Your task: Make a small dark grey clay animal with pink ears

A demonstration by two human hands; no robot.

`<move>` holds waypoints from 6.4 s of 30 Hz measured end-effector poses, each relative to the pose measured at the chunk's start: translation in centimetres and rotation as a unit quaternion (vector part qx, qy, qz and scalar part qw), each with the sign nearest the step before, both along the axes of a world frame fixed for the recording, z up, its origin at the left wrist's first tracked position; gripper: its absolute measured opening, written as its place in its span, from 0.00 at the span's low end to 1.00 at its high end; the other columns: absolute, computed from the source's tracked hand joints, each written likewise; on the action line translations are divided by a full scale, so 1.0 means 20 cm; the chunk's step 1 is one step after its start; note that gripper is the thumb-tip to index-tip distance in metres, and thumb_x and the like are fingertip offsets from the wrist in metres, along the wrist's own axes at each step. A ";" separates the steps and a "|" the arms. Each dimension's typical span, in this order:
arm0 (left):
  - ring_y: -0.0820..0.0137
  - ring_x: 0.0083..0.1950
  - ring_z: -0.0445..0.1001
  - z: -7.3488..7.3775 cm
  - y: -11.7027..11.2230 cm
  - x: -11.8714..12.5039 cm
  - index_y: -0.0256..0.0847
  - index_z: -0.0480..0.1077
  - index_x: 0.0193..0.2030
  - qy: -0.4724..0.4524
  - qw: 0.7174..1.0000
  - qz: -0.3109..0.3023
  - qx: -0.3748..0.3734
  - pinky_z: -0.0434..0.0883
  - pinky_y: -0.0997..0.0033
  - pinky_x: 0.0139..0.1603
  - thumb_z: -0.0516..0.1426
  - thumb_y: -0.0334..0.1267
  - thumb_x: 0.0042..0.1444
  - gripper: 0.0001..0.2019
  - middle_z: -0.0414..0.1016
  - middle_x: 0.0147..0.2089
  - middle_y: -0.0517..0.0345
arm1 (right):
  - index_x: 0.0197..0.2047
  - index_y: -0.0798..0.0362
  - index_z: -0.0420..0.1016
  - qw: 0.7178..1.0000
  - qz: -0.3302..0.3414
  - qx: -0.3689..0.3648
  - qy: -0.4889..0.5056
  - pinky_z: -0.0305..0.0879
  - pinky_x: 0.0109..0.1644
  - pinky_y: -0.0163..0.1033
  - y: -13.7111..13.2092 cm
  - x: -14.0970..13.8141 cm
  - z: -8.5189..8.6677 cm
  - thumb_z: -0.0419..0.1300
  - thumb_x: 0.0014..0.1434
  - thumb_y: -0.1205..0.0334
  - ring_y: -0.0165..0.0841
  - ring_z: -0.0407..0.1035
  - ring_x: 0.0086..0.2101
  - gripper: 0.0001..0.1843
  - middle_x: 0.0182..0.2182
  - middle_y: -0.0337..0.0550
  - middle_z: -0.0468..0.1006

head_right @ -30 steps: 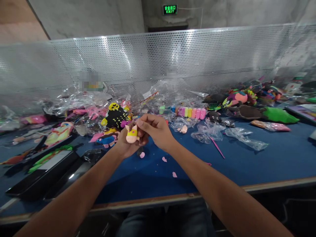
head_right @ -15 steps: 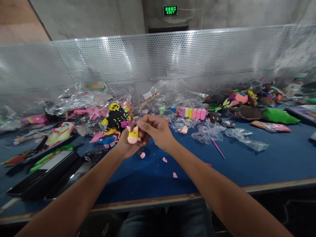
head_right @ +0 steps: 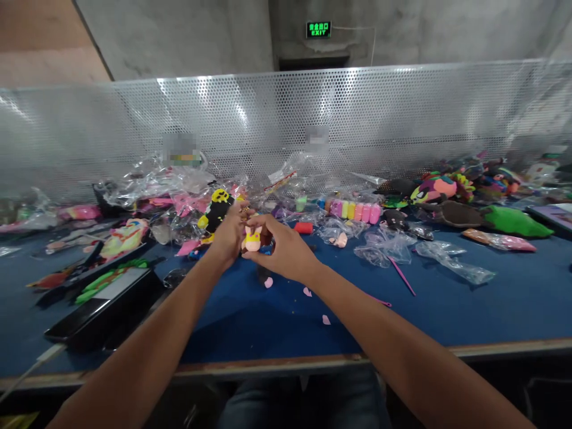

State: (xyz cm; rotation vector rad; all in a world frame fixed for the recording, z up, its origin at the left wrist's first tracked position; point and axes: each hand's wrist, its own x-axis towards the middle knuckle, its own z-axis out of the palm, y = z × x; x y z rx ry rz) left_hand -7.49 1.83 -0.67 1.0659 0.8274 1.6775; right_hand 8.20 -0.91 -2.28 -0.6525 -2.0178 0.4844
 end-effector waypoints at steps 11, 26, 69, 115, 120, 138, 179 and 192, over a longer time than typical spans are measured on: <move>0.79 0.24 0.68 0.10 0.10 -0.30 0.43 0.66 0.36 -0.112 0.962 0.233 0.086 0.64 0.79 0.25 0.56 0.45 0.55 0.08 0.70 0.33 0.65 | 0.59 0.57 0.61 0.949 -0.050 0.112 -0.289 0.70 0.47 0.48 0.10 -0.31 -0.08 0.64 0.59 0.62 0.48 0.71 0.52 0.27 0.50 0.58 0.76; 0.78 0.19 0.63 0.13 0.06 -0.29 0.44 0.65 0.30 -0.106 0.967 0.175 0.150 0.60 0.76 0.20 0.58 0.44 0.58 0.10 0.65 0.22 0.66 | 0.62 0.57 0.64 0.914 0.054 0.094 -0.391 0.68 0.50 0.47 0.09 -0.27 0.04 0.66 0.58 0.56 0.47 0.72 0.49 0.31 0.50 0.57 0.77; 0.72 0.40 0.75 -0.15 -0.24 0.34 0.38 0.79 0.40 0.509 0.749 -0.386 0.178 0.67 0.76 0.40 0.61 0.36 0.59 0.06 0.80 0.41 0.55 | 0.40 0.51 0.81 0.967 -0.113 -0.097 -0.209 0.68 0.40 0.35 0.28 0.45 -0.16 0.58 0.55 0.72 0.33 0.76 0.35 0.13 0.36 0.41 0.83; 0.78 0.26 0.68 -0.26 -0.26 0.44 0.35 0.77 0.39 0.062 0.887 -0.426 -0.169 0.64 0.73 0.30 0.69 0.44 0.46 0.17 0.72 0.28 0.61 | 0.34 0.44 0.80 0.945 -0.301 0.113 0.052 0.71 0.34 0.39 -0.40 0.48 -0.25 0.64 0.60 0.64 0.33 0.73 0.32 0.05 0.32 0.39 0.78; 0.78 0.28 0.71 -0.25 -0.26 0.43 0.35 0.76 0.40 0.045 0.883 -0.431 -0.182 0.66 0.74 0.33 0.70 0.43 0.45 0.18 0.73 0.29 0.61 | 0.42 0.44 0.80 0.947 -0.306 0.059 0.081 0.73 0.31 0.37 -0.39 0.48 -0.26 0.63 0.61 0.61 0.31 0.73 0.29 0.06 0.35 0.39 0.78; 0.78 0.27 0.68 -0.23 -0.26 0.41 0.34 0.75 0.32 0.114 0.871 -0.456 -0.139 0.65 0.73 0.32 0.72 0.49 0.40 0.21 0.71 0.28 0.62 | 0.40 0.42 0.82 0.944 -0.291 0.153 0.010 0.71 0.35 0.40 -0.37 0.49 -0.28 0.62 0.61 0.63 0.35 0.72 0.35 0.08 0.37 0.44 0.74; 0.80 0.22 0.65 -0.22 -0.24 0.40 0.34 0.75 0.33 0.097 0.922 -0.362 -0.096 0.64 0.73 0.28 0.69 0.52 0.44 0.21 0.72 0.27 0.61 | 0.45 0.48 0.75 0.960 -0.270 0.068 0.039 0.72 0.36 0.35 -0.38 0.48 -0.28 0.62 0.63 0.62 0.30 0.72 0.34 0.07 0.36 0.40 0.75; 0.78 0.23 0.64 -0.19 -0.28 0.40 0.36 0.71 0.26 0.270 0.874 -0.403 0.001 0.61 0.75 0.25 0.60 0.62 0.51 0.26 0.69 0.25 0.61 | 0.38 0.49 0.75 0.963 -0.217 0.158 0.009 0.66 0.34 0.36 -0.41 0.48 -0.24 0.62 0.61 0.68 0.31 0.71 0.32 0.04 0.34 0.41 0.74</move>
